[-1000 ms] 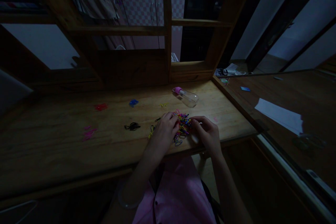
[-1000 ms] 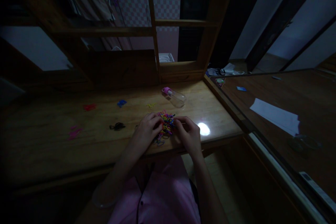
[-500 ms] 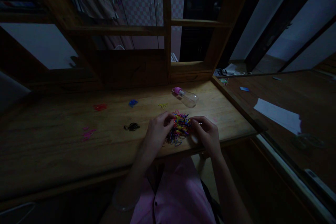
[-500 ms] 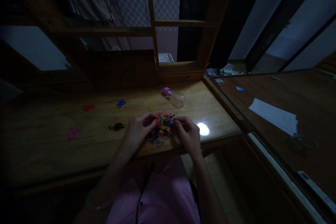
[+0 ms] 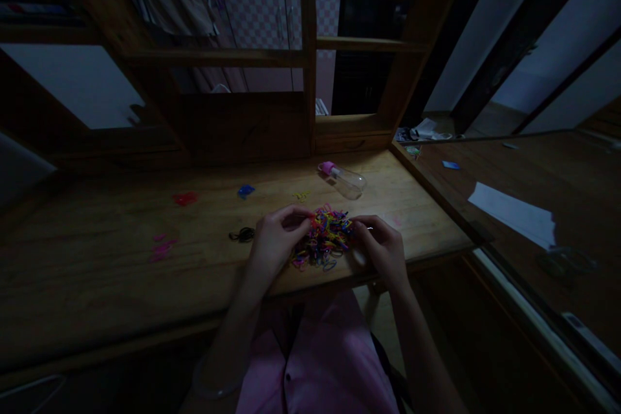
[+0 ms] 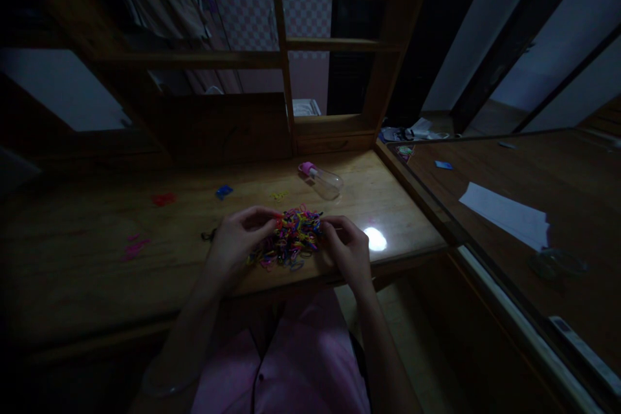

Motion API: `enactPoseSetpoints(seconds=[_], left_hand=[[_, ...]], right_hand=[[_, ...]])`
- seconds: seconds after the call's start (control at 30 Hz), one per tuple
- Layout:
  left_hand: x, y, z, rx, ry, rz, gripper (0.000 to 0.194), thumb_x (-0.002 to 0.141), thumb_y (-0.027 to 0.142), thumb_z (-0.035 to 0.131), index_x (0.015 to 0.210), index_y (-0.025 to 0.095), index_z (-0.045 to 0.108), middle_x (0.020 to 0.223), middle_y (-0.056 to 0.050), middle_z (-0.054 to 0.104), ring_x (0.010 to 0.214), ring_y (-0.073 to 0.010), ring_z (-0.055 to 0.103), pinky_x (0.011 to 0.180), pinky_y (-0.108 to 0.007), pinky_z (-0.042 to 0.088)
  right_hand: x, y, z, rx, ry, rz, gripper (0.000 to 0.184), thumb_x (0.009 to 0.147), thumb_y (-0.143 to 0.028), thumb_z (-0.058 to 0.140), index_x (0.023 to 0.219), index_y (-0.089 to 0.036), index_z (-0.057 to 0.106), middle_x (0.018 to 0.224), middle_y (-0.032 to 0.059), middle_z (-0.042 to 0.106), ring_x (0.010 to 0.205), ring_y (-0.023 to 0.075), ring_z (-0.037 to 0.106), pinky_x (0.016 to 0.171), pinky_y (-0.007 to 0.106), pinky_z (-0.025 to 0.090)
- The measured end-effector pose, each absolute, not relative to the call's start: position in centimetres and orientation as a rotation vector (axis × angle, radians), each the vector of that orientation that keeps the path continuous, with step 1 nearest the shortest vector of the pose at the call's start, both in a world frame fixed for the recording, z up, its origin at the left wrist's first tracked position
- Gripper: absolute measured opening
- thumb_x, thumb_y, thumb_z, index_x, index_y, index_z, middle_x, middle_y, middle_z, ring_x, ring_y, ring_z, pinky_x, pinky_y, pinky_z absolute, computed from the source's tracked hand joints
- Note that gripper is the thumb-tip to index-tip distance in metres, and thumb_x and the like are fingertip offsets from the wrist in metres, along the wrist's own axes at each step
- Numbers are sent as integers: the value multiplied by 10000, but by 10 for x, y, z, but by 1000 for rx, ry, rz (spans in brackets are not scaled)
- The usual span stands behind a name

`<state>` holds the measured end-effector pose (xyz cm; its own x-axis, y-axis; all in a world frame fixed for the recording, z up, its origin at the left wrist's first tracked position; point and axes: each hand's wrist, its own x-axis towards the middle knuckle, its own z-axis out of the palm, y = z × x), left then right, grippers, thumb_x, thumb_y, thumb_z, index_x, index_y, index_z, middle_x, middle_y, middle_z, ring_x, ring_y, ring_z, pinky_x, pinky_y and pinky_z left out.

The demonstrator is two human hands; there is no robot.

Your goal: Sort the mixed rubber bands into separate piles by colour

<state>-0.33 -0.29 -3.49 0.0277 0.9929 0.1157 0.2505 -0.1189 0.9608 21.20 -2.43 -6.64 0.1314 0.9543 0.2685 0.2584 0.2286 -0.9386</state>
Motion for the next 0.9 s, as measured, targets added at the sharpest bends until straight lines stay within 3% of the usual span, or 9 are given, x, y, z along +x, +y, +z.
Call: enactPoseSetpoints(seconds=[0.23, 0.73, 0.9], left_hand=[[-8, -2, -35, 1551, 1277, 1179, 190, 792, 302, 679, 906, 167, 749, 1008, -82, 745, 895, -202, 714, 807, -295, 566], [-10, -3, -32, 1468, 1192, 1134, 227, 803, 333, 690, 949, 177, 769, 1059, -92, 745, 963, -221, 707, 861, -320, 561], [-3, -3, -32, 1354, 1216, 1075, 236, 788, 325, 701, 954, 168, 759, 987, -91, 764, 903, -229, 719, 771, -311, 581]], right_hand=[[211, -25, -65, -1259, -1351, 795, 197, 895, -360, 609, 947, -211, 727, 924, 40, 740, 847, 201, 691, 750, 299, 538], [211, -25, -64, -1256, -1367, 791, 216, 900, -378, 601, 953, -209, 723, 934, 46, 740, 852, 203, 691, 766, 309, 546], [211, -27, -64, -1208, -1377, 815, 215, 884, -386, 623, 975, -217, 719, 968, 56, 736, 890, 217, 694, 785, 330, 562]])
